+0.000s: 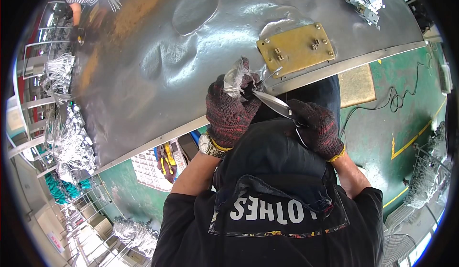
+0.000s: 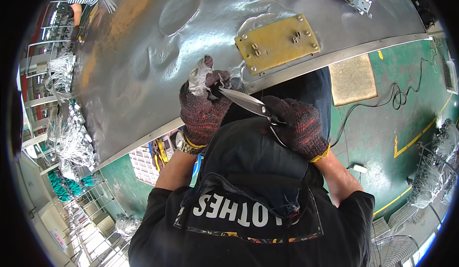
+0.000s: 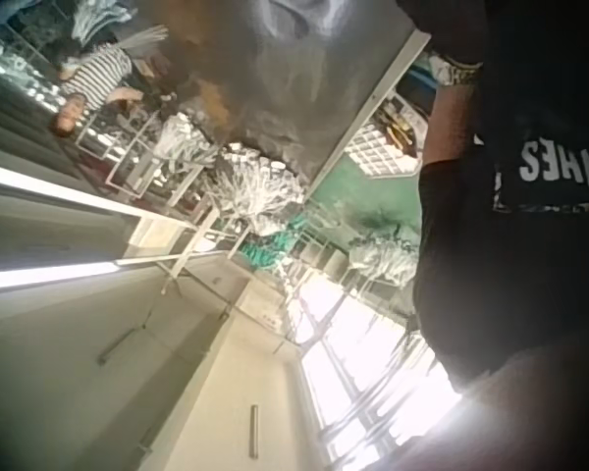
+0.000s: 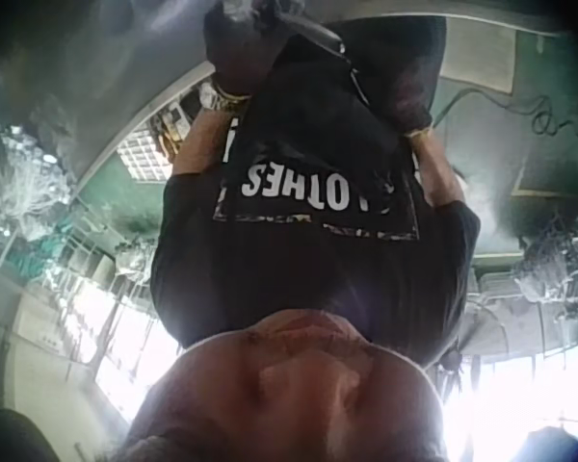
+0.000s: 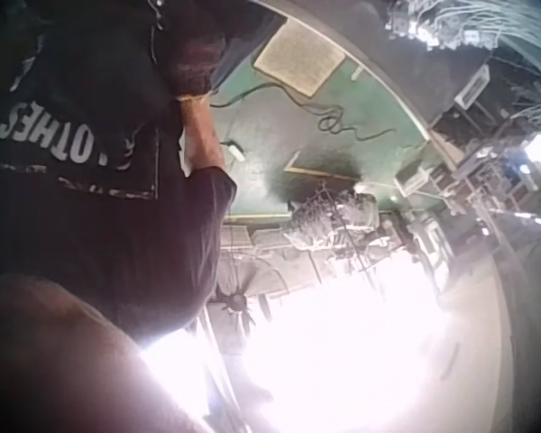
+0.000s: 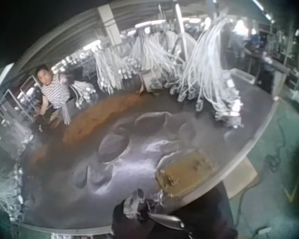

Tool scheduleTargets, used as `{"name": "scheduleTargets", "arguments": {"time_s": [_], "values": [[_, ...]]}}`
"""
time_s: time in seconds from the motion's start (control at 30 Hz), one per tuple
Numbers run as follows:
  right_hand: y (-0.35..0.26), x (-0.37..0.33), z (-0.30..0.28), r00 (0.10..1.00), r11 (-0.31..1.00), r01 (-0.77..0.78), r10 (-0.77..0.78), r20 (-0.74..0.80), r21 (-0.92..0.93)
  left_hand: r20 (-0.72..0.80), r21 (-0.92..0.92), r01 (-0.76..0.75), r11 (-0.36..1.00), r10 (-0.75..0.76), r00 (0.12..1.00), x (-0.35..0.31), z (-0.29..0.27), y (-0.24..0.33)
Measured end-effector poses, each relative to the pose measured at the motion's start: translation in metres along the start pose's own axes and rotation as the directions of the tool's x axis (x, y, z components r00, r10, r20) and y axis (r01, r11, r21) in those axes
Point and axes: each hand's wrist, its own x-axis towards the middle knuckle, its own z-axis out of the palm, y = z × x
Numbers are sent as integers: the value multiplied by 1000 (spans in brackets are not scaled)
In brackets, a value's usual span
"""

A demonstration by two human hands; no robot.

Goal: Assembling a complex wiring harness onto a metal fixture board using industrial connectors and shears.

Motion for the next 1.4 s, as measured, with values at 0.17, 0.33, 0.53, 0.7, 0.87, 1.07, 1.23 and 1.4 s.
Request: {"name": "scheduleTargets", "arguments": {"time_s": [0.17, 0.33, 0.53, 0.7, 0.87, 1.07, 1.23, 1.4], "values": [[-6, 8, -4, 996, 997, 65, -63, 71, -40, -2, -44, 9, 999, -9, 1000, 2, 4, -7], [-3, 8, -4, 962, 962, 273, -273, -16, 23, -22, 44, -2, 999, 3, 1000, 5, 4, -9], [-1, 1, 8, 982, 741, -96, 179, -59, 665, 1, 34, -27, 999, 27, 1000, 2, 5, 1], [-31, 26, 18, 950, 667, -81, 277, -146, 741, 37, -115, 9, 993, -5, 999, 1, 11, 9], [-39, 52, 28, 925, 652, 2, 287, -249, 758, 51, 9, -38, 999, 38, 998, -6, 21, 9], [-41, 54, 20, 912, 674, -66, 339, -229, 736, 117, -120, -30, 992, 44, 992, -4, 21, 9], [-38, 45, 12, 925, 824, -58, 256, -280, 563, 81, -95, -9, 995, 17, 997, -4, 21, 11], [-12, 24, 10, 847, 612, 1, 420, -326, 791, 10, -222, -162, 961, 169, 986, 7, 22, 14]]}}
